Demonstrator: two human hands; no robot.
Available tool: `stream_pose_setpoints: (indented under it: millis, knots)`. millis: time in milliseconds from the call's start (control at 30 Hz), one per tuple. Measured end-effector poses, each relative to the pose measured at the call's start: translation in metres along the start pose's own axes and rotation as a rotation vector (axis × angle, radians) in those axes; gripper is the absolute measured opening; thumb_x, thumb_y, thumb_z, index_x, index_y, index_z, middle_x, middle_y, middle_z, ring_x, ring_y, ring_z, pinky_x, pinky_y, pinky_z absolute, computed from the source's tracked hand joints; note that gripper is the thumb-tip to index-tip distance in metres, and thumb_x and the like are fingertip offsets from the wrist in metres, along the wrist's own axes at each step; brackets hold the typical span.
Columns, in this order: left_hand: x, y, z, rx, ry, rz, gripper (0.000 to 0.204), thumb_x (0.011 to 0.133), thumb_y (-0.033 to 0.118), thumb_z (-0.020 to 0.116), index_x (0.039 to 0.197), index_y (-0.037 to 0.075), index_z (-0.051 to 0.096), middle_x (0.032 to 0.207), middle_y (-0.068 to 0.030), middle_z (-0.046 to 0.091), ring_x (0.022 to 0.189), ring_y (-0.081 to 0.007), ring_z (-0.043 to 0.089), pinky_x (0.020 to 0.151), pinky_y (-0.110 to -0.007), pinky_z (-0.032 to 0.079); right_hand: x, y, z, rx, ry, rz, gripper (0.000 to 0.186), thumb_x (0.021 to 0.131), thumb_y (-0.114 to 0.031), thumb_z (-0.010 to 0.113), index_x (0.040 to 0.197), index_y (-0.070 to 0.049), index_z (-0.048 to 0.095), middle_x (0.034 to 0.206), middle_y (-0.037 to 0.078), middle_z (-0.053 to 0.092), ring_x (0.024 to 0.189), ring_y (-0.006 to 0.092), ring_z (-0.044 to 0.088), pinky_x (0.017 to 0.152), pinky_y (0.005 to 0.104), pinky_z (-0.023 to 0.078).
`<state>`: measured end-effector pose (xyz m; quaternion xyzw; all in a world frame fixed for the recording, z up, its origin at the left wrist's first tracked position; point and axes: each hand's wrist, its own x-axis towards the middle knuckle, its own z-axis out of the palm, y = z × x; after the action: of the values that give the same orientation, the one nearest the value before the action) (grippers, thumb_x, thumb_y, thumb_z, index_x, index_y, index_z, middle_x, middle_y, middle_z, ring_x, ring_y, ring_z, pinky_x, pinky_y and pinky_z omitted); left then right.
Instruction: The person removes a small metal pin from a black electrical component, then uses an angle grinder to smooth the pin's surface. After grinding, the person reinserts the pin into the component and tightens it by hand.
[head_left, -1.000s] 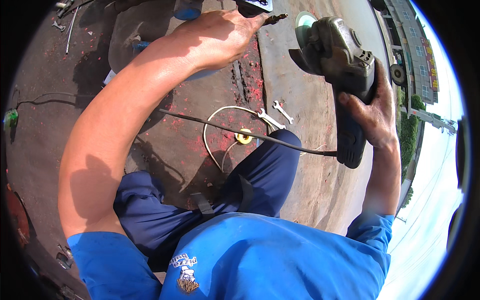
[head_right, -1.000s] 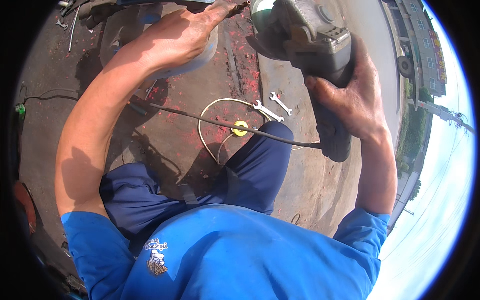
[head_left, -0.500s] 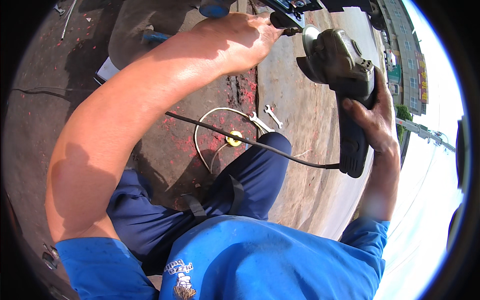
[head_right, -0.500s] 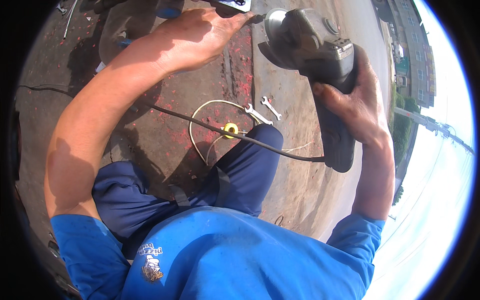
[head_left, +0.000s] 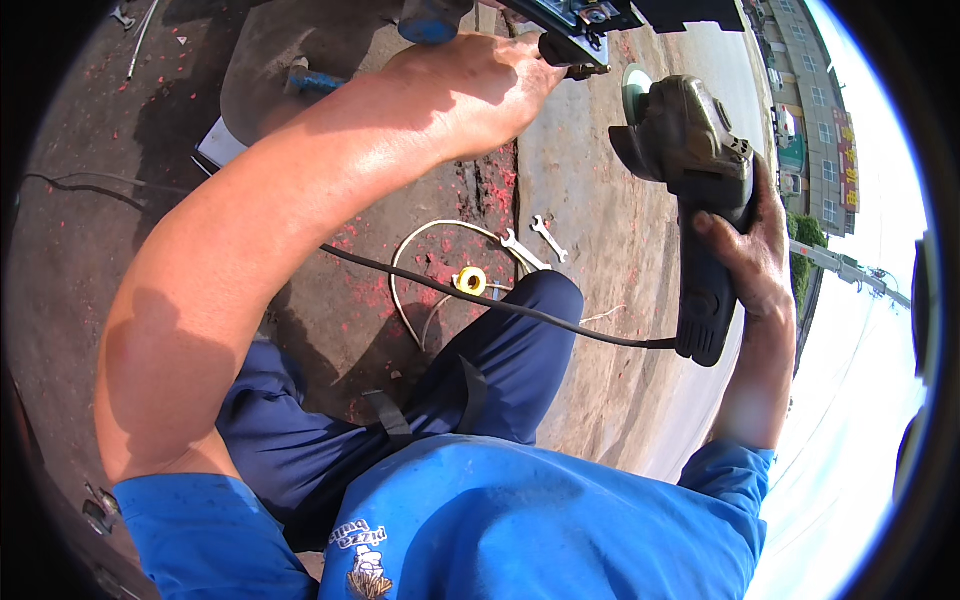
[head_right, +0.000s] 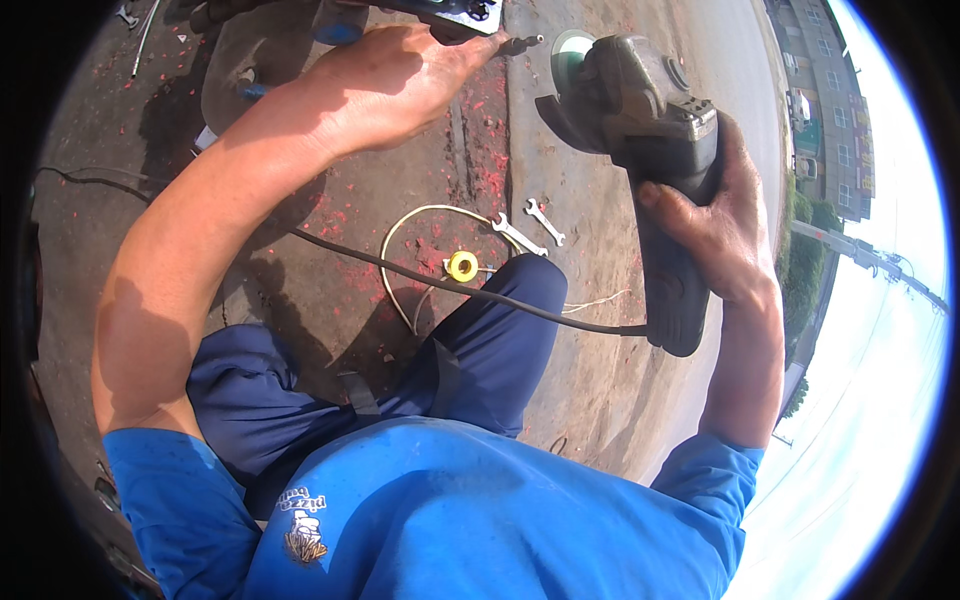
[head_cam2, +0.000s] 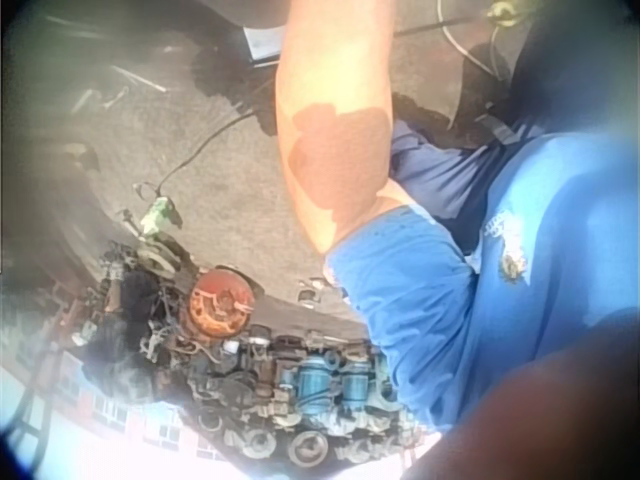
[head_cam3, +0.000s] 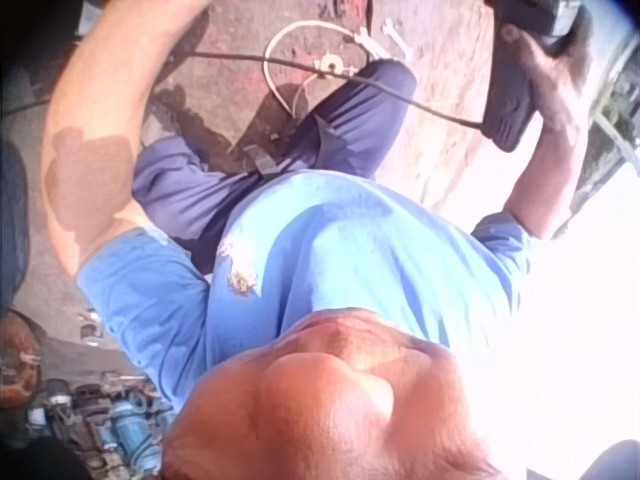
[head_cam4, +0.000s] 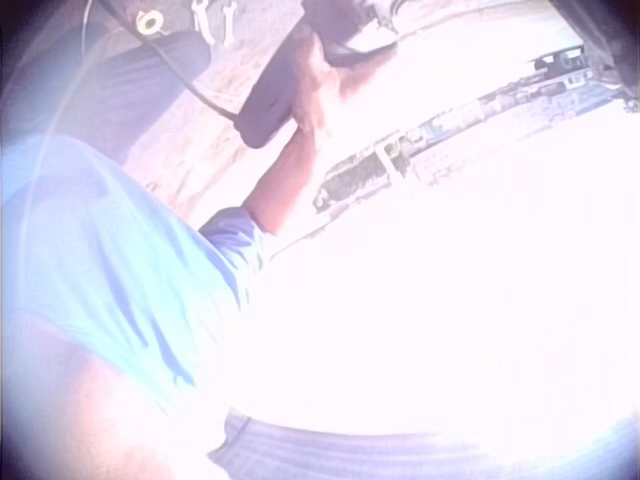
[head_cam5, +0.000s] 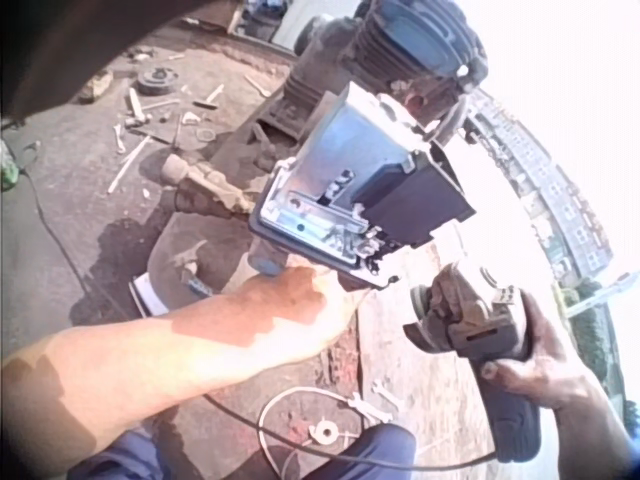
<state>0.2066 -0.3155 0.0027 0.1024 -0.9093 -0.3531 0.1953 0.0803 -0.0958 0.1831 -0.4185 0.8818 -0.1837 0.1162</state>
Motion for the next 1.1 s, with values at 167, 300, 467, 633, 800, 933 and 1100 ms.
stream_pose_setpoints:
  millis: [167, 300, 467, 633, 800, 933, 1100]
  knots:
    - [-0.0013, -0.0010, 0.0020, -0.002, 0.003, -0.006, 0.036, 0.109, 0.031, 0.032, 0.126, 0.012, 0.057, 0.120, -0.0192, 0.069, 0.111, -0.0397, 0.067, 0.094, -0.051, 0.056, 0.0036, -0.0051, 0.0030, -0.045, -0.015, -0.034, 0.084, 0.068, -0.046, 0.084, 0.133, -0.002, 0.055, 0.112, 0.014, 0.069, 0.102, 0.0255, 0.066, 0.094, 0.0402, 0.054]
    - [-0.0019, 0.0008, 0.0012, 0.003, 0.008, -0.005, 0.036, 0.109, 0.031, 0.032, 0.126, 0.011, 0.057, 0.120, -0.0193, 0.069, 0.110, -0.0399, 0.067, 0.094, -0.051, 0.056, 0.0032, -0.0026, 0.0045, -0.091, -0.031, -0.060, 0.082, 0.069, -0.046, 0.084, 0.132, -0.002, 0.055, 0.112, 0.014, 0.068, 0.101, 0.0248, 0.067, 0.094, 0.0398, 0.054]
    - [-0.0011, 0.0006, 0.0037, -0.003, 0.011, -0.003, 0.036, 0.109, 0.031, 0.033, 0.125, 0.011, 0.057, 0.120, -0.0196, 0.069, 0.110, -0.0401, 0.067, 0.094, -0.051, 0.056, -0.0021, -0.0014, 0.0054, -0.035, -0.013, -0.056, 0.082, 0.072, -0.044, 0.083, 0.134, -0.003, 0.053, 0.113, 0.014, 0.068, 0.103, 0.0251, 0.067, 0.094, 0.0406, 0.054]
    - [-0.0028, -0.0005, 0.0012, -0.004, 0.018, -0.008, 0.036, 0.109, 0.031, 0.033, 0.124, 0.010, 0.057, 0.119, -0.0198, 0.069, 0.110, -0.0403, 0.067, 0.094, -0.051, 0.056, 0.0020, -0.0039, 0.0047, -0.093, -0.044, -0.085, 0.079, 0.072, -0.040, 0.083, 0.135, -0.003, 0.053, 0.114, 0.014, 0.068, 0.103, 0.0259, 0.067, 0.095, 0.0411, 0.054]
    - [-0.0014, -0.0001, 0.0036, -0.011, 0.024, -0.006, 0.035, 0.109, 0.031, 0.033, 0.124, 0.010, 0.057, 0.119, -0.0200, 0.069, 0.109, -0.0405, 0.067, 0.093, -0.051, 0.056, -0.0014, -0.0020, 0.0030, -0.057, -0.047, -0.096, 0.079, 0.072, -0.036, 0.082, 0.136, -0.002, 0.052, 0.115, 0.016, 0.068, 0.105, 0.0268, 0.066, 0.096, 0.0414, 0.053]
    - [-0.0028, -0.0013, 0.0025, -0.011, 0.026, -0.012, 0.036, 0.109, 0.031, 0.033, 0.123, 0.010, 0.057, 0.119, -0.0202, 0.069, 0.109, -0.0406, 0.067, 0.093, -0.051, 0.056, 0.0026, -0.0051, 0.0068, -0.099, -0.043, -0.132, 0.078, 0.071, -0.033, 0.082, 0.136, -0.001, 0.051, 0.116, 0.016, 0.068, 0.107, 0.0279, 0.066, 0.098, 0.0416, 0.053]
    - [-0.0016, -0.0006, 0.0032, -0.014, 0.029, -0.006, 0.036, 0.109, 0.032, 0.033, 0.123, 0.009, 0.057, 0.118, -0.0204, 0.069, 0.108, -0.0409, 0.067, 0.093, -0.051, 0.056, -0.0008, -0.0063, 0.0026, -0.120, -0.056, -0.097, 0.076, 0.072, -0.033, 0.082, 0.135, -0.002, 0.052, 0.116, 0.016, 0.068, 0.108, 0.0285, 0.067, 0.099, 0.0419, 0.053]
